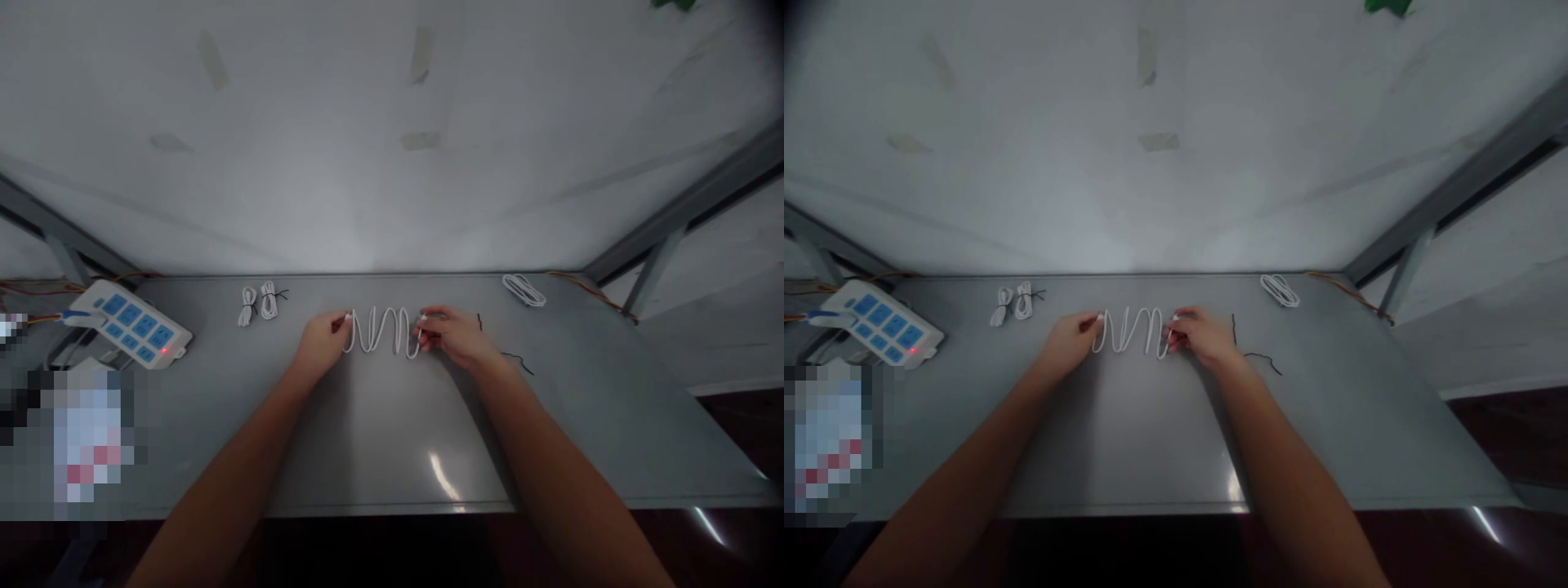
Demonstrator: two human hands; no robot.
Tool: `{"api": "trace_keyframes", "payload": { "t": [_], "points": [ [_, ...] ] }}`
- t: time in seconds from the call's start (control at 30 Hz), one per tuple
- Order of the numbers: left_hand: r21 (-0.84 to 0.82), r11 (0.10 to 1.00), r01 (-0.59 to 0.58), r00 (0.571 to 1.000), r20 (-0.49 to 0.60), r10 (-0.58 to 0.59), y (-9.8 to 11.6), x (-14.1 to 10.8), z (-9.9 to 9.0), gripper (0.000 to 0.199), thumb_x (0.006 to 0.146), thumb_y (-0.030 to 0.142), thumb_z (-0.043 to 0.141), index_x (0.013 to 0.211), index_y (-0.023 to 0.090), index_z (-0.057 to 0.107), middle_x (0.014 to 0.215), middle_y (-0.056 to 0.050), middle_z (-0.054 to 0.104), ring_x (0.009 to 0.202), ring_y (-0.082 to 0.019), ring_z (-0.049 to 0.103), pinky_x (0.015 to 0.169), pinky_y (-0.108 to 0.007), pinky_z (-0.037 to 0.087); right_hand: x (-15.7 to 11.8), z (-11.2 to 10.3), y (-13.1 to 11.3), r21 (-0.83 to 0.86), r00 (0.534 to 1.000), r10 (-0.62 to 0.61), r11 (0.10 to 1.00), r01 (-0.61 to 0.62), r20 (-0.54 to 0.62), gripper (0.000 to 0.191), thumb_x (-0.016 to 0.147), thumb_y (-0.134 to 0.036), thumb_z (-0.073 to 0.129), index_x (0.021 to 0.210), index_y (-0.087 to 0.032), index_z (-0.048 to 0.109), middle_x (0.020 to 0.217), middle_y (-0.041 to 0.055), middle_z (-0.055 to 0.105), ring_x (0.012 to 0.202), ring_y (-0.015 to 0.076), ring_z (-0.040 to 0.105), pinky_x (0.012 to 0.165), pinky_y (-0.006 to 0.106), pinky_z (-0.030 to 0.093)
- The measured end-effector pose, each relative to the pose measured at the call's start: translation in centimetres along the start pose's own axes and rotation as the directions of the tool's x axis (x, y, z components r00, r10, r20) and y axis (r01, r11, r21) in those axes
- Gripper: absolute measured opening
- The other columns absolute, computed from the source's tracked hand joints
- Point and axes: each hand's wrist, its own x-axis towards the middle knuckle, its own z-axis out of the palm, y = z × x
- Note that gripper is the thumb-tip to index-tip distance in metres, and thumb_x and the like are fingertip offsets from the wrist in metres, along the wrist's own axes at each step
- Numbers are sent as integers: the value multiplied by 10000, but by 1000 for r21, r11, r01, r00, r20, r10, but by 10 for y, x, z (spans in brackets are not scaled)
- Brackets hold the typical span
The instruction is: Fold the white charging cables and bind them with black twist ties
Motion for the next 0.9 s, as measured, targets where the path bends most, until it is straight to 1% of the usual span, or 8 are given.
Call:
{"api": "trace_keyframes", "payload": {
  "t": [0.17, 0.27, 0.37, 0.5, 0.6, 0.67, 0.77, 0.9],
  "points": [
    [94, 963, -252, 961, 139, 238, 9, -9, 20, 230, 902, 229, 581, 987, 195, 792, 840, -59, 690, 830, -210, 607, 796, -322, 455, -4, 13, 9, -64, 973, 55, 997, -42, 224, 483, 767, -118, 781, 1205, -181, 586, 676, -12, 698, 537, 168, 654, 522, 313, 587],
    [71, 952, -298, 948, 142, 286, 12, -15, 30, 283, 946, 302, 589, 1117, 215, 797, 942, -86, 693, 946, -239, 621, 887, -363, 474, -4, 19, 17, -77, 944, 38, 997, -14, 327, 410, 763, -166, 799, 1137, -173, 631, 695, -4, 708, 573, 170, 675, 556, 321, 603],
    [0, 951, -309, 941, 144, 306, 14, -18, 34, 274, 966, 309, 575, 1077, 195, 798, 1003, -101, 701, 994, -242, 641, 917, -364, 484, -1, 21, 23, -75, 940, -30, 995, 59, 339, 353, 749, -213, 833, 1048, -169, 652, 718, 11, 726, 603, 162, 687, 593, 307, 600],
    [-196, 962, -192, 969, 114, 217, 17, -19, 33, 277, 989, 324, 547, 1122, 203, 759, 1044, -80, 758, 953, -215, 692, 884, -327, 514, 3, 22, 25, 37, 936, -136, 991, 131, 324, 397, 685, -263, 912, 972, -192, 648, 811, 15, 753, 672, 154, 707, 644, 294, 596],
    [-375, 922, -100, 985, 93, 145, 21, -19, 33, 293, 992, 384, 566, 1143, 205, 741, 1045, -74, 783, 956, -214, 719, 881, -320, 539, 3, 24, 24, 142, 928, -192, 978, 153, 321, 430, 656, -282, 942, 965, -207, 651, 887, 16, 761, 767, 169, 727, 734, 328, 616],
    [-514, 858, -9, 991, 112, 78, 23, -19, 34, 306, 972, 414, 609, 1146, 194, 730, 1072, -88, 784, 954, -222, 732, 849, -329, 569, 3, 26, 24, 184, 924, -227, 967, 176, 307, 432, 654, -281, 947, 965, -215, 655, 905, 15, 759, 805, 177, 730, 787, 352, 617],
    [-692, 690, 212, 968, 243, -54, 27, -19, 35, 365, 945, 437, 661, 1200, 178, 688, 1048, -103, 778, 833, -217, 746, 708, -340, 613, 2, 28, 24, 192, 921, -281, 953, 234, 272, 426, 654, -279, 945, 959, -226, 653, 911, 13, 752, 794, 167, 717, 826, 363, 600],
    [-781, 539, 316, 947, 293, -130, 25, -16, 35, 331, 956, 406, 658, 1158, 148, 712, 983, -103, 768, 680, -160, 700, 587, -280, 589, -1, 28, 17, -12, 912, -317, 944, 331, 262, 301, 791, -382, 821, 999, -233, 663, 934, 42, 738, 814, 189, 694, 774, 368, 577]
  ]
}}
